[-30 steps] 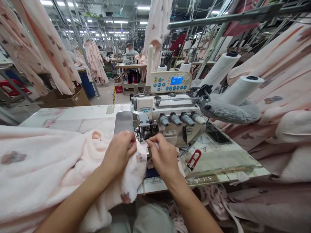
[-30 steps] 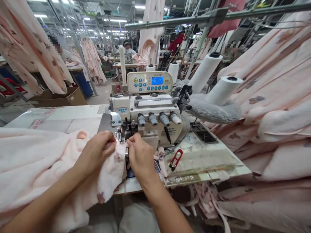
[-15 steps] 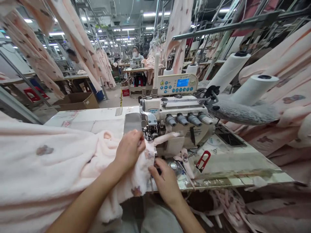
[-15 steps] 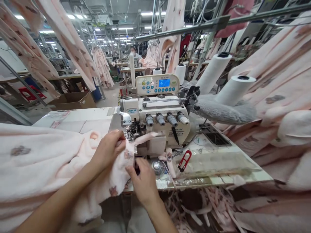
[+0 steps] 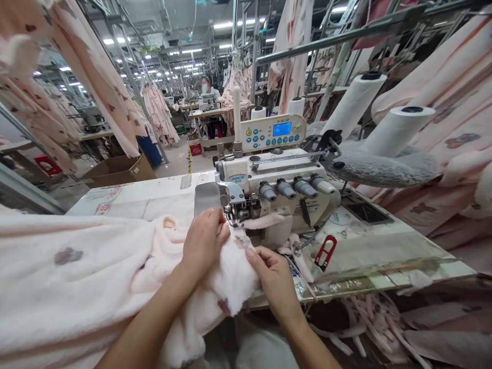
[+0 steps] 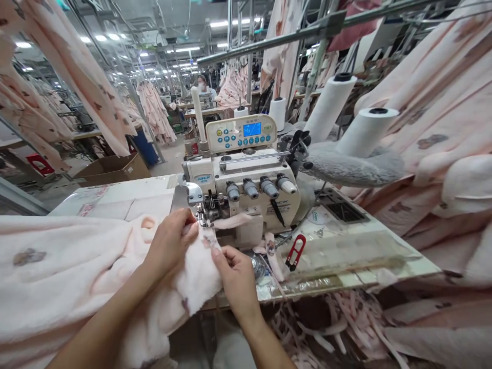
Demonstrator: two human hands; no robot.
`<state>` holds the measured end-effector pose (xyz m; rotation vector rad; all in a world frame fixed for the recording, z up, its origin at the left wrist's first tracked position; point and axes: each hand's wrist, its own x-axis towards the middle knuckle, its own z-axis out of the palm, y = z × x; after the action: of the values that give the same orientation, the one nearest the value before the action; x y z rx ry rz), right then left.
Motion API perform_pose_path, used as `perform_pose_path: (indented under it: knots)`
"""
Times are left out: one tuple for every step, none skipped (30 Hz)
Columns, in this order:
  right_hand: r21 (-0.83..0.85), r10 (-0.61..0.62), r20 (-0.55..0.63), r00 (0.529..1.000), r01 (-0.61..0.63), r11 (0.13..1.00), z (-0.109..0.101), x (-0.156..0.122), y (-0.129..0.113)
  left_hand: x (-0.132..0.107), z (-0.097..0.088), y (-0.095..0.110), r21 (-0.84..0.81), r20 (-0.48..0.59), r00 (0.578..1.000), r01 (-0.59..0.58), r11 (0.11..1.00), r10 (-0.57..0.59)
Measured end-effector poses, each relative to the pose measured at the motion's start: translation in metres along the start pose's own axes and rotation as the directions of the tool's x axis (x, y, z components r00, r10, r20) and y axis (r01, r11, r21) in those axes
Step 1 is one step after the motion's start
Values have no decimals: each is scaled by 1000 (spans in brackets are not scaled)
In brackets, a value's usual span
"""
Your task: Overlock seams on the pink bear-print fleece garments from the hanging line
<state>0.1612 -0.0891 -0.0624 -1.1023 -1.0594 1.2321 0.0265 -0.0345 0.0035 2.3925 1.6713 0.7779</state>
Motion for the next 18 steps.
perform_pose_path:
  knots:
    - [7, 4, -14, 1000, -4, 1000, 0, 0, 0, -2, -1, 1, 17, -16, 1000, -2, 1000, 2]
    - [19, 8, -20, 1000, -8, 1000, 0, -1, -1, -6, -3, 2, 42, -50, 999, -13, 999, 15]
    - [33, 15, -10, 1000, -15, 999, 0, -3, -1, -14, -4, 5, 65, -96, 994, -42, 997, 48]
    - [41, 22, 24, 999, -23, 999, -1, -6, -1, -24, -4, 7, 77, -143, 984, -94, 993, 104]
    - [42, 28, 79, 996, -31, 999, -2, -10, -1, -36, -4, 9, 72, -172, 969, -165, 984, 175]
    - [35, 33, 146, 989, -38, 999, -4, -14, -1, -50, -3, 11, 51, -175, 953, -241, 969, 247]
    - [19, 40, 208, 977, -45, 999, -5, -19, -1, -64, 0, 13, 21, -156, 938, -311, 950, 310]
    - [-11, 44, 251, 967, -42, 999, -6, -23, 0, -77, 3, 14, -6, -122, 926, -360, 933, 357]
    - [-51, 42, 270, 962, -30, 998, -7, -27, 0, -89, 6, 14, -22, -90, 920, -385, 923, 382]
    - [-90, 33, 267, 963, -10, 996, -7, -31, 0, -98, 9, 13, -24, -66, 919, -390, 921, 388]
    - [-125, 20, 259, 966, 13, 992, -8, -34, 0, -104, 12, 12, -18, -56, 921, -386, 922, 384]
    - [-157, 2, 254, 967, 39, 987, -8, -36, 0, -107, 14, 11, -9, -59, 923, -382, 924, 381]
    - [-183, -16, 252, 968, 64, 981, -8, -38, -1, -108, 15, 10, -2, -69, 922, -382, 924, 381]
    - [-205, -29, 251, 968, 82, 975, -8, -40, -2, -108, 15, 9, 6, -91, 918, -387, 922, 386]
    - [-226, -33, 247, 969, 90, 970, -8, -41, -3, -107, 14, 10, 15, -129, 909, -397, 918, 396]
    - [-246, -33, 237, 971, 93, 965, -8, -43, -4, -105, 13, 11, 21, -181, 896, -408, 913, 405]
    - [-264, -33, 223, 974, 93, 960, -8, -44, -6, -103, 11, 14, 19, -242, 879, -418, 908, 410]
    - [-273, -34, 206, 978, 91, 958, -8, -46, -7, -102, 9, 17, 12, -296, 860, -431, 902, 415]
